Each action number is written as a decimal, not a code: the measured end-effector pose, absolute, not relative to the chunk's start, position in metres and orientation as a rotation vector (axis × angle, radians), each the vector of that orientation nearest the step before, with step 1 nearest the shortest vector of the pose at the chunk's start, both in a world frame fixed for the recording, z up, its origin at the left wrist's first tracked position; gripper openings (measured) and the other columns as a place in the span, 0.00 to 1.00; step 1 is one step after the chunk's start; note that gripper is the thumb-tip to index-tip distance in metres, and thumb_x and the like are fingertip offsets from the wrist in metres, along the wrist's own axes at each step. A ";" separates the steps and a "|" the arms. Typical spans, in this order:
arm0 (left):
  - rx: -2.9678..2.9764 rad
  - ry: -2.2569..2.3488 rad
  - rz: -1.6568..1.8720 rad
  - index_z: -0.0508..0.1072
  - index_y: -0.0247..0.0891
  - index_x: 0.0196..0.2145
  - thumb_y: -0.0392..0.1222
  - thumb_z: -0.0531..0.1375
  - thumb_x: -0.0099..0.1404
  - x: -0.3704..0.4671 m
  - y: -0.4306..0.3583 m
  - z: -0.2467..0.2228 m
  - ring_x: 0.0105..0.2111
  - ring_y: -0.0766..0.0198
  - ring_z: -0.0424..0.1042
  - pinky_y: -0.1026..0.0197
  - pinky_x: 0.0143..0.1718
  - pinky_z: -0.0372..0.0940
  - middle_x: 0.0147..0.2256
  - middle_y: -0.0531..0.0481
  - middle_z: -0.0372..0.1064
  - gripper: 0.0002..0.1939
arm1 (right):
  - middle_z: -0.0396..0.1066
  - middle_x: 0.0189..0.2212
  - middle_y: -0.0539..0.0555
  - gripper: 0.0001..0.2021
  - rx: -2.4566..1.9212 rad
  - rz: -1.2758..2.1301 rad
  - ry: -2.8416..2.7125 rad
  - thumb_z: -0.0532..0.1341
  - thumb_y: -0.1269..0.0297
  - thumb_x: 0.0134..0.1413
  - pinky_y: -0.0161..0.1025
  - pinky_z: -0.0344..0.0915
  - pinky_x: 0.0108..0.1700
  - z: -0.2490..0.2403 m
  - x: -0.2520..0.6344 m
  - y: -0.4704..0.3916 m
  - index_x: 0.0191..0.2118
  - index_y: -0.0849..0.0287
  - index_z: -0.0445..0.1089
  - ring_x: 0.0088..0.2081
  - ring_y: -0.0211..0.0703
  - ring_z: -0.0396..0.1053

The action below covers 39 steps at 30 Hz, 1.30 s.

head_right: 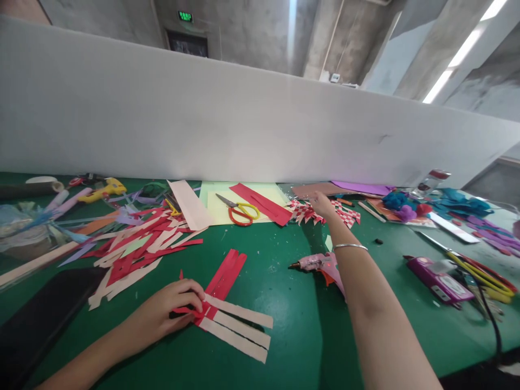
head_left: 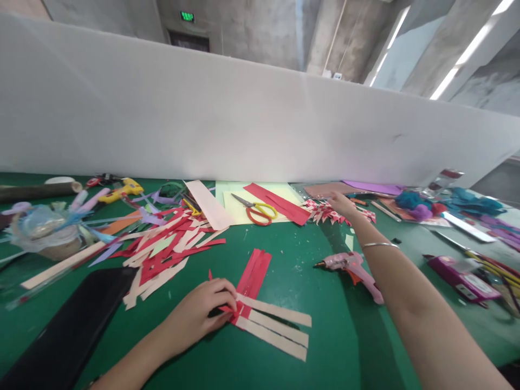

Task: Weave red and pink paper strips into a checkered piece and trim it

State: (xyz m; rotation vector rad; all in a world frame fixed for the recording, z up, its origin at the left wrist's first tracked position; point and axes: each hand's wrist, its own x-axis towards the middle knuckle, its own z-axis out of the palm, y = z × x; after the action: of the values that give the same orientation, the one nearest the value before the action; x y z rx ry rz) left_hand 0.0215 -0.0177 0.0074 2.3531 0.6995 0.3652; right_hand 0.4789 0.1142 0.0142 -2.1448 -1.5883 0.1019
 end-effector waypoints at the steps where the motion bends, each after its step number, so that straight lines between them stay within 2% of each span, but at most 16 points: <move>1: 2.355 0.697 0.371 0.70 0.40 0.31 0.41 0.51 0.66 0.021 -0.018 0.007 0.38 0.62 0.67 0.64 0.37 0.61 0.38 0.47 0.66 0.10 | 0.66 0.47 0.65 0.21 -2.148 0.052 -1.515 0.51 0.63 0.53 0.47 0.60 0.48 0.018 0.478 0.115 0.51 0.67 0.62 0.47 0.52 0.65; 4: 2.363 0.680 0.387 0.70 0.40 0.31 0.41 0.50 0.66 0.021 -0.017 0.005 0.38 0.63 0.67 0.64 0.37 0.61 0.38 0.47 0.66 0.10 | 0.64 0.47 0.68 0.21 -2.109 -0.045 -1.302 0.45 0.61 0.56 0.50 0.56 0.50 0.033 0.473 0.114 0.50 0.68 0.62 0.51 0.56 0.61; 6: 2.366 0.670 0.407 0.70 0.40 0.31 0.40 0.51 0.66 0.021 -0.016 0.003 0.38 0.63 0.67 0.64 0.38 0.61 0.37 0.47 0.67 0.10 | 0.65 0.45 0.67 0.21 -2.053 -0.049 -1.268 0.43 0.60 0.56 0.49 0.58 0.48 0.045 0.463 0.111 0.49 0.67 0.61 0.49 0.55 0.62; 10: 2.365 0.678 0.410 0.71 0.39 0.31 0.41 0.52 0.65 0.020 -0.016 0.001 0.38 0.62 0.67 0.63 0.39 0.60 0.37 0.48 0.67 0.10 | 0.70 0.33 0.57 0.16 -1.872 0.138 -1.476 0.51 0.58 0.53 0.38 0.64 0.37 0.068 0.418 0.093 0.45 0.61 0.61 0.36 0.44 0.68; 12: 2.353 0.711 0.385 0.71 0.38 0.30 0.41 0.52 0.65 0.020 -0.016 0.001 0.37 0.63 0.67 0.63 0.39 0.60 0.36 0.48 0.67 0.10 | 0.70 0.28 0.52 0.12 -1.756 0.279 -1.665 0.58 0.57 0.49 0.35 0.63 0.33 0.082 0.384 0.072 0.37 0.59 0.64 0.31 0.40 0.68; 15: 2.329 0.747 0.365 0.72 0.38 0.31 0.42 0.53 0.65 0.021 -0.017 0.001 0.37 0.63 0.66 0.64 0.39 0.60 0.37 0.49 0.67 0.10 | 0.70 0.29 0.52 0.11 -1.452 0.445 -2.144 0.56 0.56 0.52 0.36 0.62 0.33 0.099 0.327 0.027 0.33 0.58 0.66 0.30 0.39 0.67; 18: 2.322 0.752 0.392 0.73 0.39 0.34 0.42 0.53 0.66 0.023 -0.018 0.001 0.39 0.62 0.67 0.63 0.40 0.59 0.37 0.49 0.68 0.10 | 0.71 0.33 0.53 0.16 -1.317 0.650 -2.329 0.57 0.53 0.52 0.36 0.62 0.32 0.100 0.276 -0.013 0.43 0.58 0.66 0.32 0.39 0.67; 22: 2.366 0.731 0.435 0.73 0.39 0.35 0.44 0.52 0.66 0.025 -0.018 0.000 0.39 0.62 0.67 0.63 0.40 0.59 0.38 0.50 0.70 0.12 | 0.71 0.36 0.55 0.28 -1.297 0.905 -2.410 0.61 0.49 0.46 0.36 0.61 0.31 0.078 0.234 -0.032 0.52 0.59 0.61 0.33 0.42 0.67; 24: 2.375 0.743 0.437 0.73 0.39 0.36 0.44 0.51 0.67 0.025 -0.019 0.000 0.38 0.62 0.67 0.63 0.39 0.59 0.37 0.50 0.71 0.12 | 0.71 0.32 0.52 0.23 -1.302 1.003 -2.361 0.61 0.53 0.46 0.35 0.60 0.29 0.067 0.224 -0.029 0.47 0.59 0.65 0.30 0.39 0.66; 27: 2.373 0.776 0.455 0.72 0.39 0.37 0.43 0.51 0.67 0.024 -0.019 -0.002 0.39 0.62 0.68 0.63 0.39 0.60 0.39 0.50 0.70 0.11 | 0.69 0.25 0.48 0.06 -1.288 1.093 -2.267 0.57 0.63 0.50 0.33 0.57 0.27 0.059 0.218 -0.021 0.32 0.58 0.68 0.25 0.34 0.63; 29: 2.381 0.799 0.451 0.71 0.39 0.36 0.43 0.52 0.66 0.024 -0.019 -0.004 0.39 0.61 0.68 0.62 0.39 0.60 0.38 0.49 0.70 0.10 | 0.68 0.26 0.48 0.05 -1.285 1.103 -2.219 0.57 0.64 0.50 0.32 0.57 0.26 0.061 0.217 -0.018 0.30 0.58 0.67 0.24 0.33 0.61; 34: 2.349 0.856 0.438 0.69 0.38 0.37 0.40 0.54 0.64 0.025 -0.020 -0.004 0.36 0.62 0.68 0.63 0.36 0.59 0.36 0.51 0.70 0.06 | 0.67 0.26 0.48 0.13 -1.352 1.073 -2.229 0.59 0.57 0.49 0.32 0.55 0.24 0.067 0.218 -0.021 0.40 0.58 0.66 0.24 0.34 0.60; 37: 2.314 0.843 0.442 0.68 0.39 0.39 0.42 0.55 0.64 0.026 -0.020 -0.002 0.37 0.63 0.69 0.64 0.37 0.60 0.37 0.52 0.70 0.07 | 0.67 0.24 0.47 0.07 -1.369 1.045 -2.219 0.58 0.63 0.50 0.32 0.57 0.25 0.066 0.223 -0.020 0.35 0.58 0.68 0.24 0.34 0.61; 39: 2.342 0.830 0.421 0.67 0.39 0.39 0.41 0.56 0.63 0.025 -0.021 0.000 0.37 0.64 0.68 0.64 0.38 0.60 0.37 0.52 0.70 0.06 | 0.69 0.26 0.48 0.04 -1.359 1.037 -2.194 0.56 0.67 0.50 0.33 0.59 0.29 0.064 0.230 -0.017 0.30 0.58 0.68 0.27 0.34 0.63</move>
State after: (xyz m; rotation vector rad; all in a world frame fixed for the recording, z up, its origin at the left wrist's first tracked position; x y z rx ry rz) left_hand 0.0253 -0.0207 0.0000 2.3416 0.8300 0.4212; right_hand 0.2304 -0.0168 0.0636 -1.3595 -2.1942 1.0366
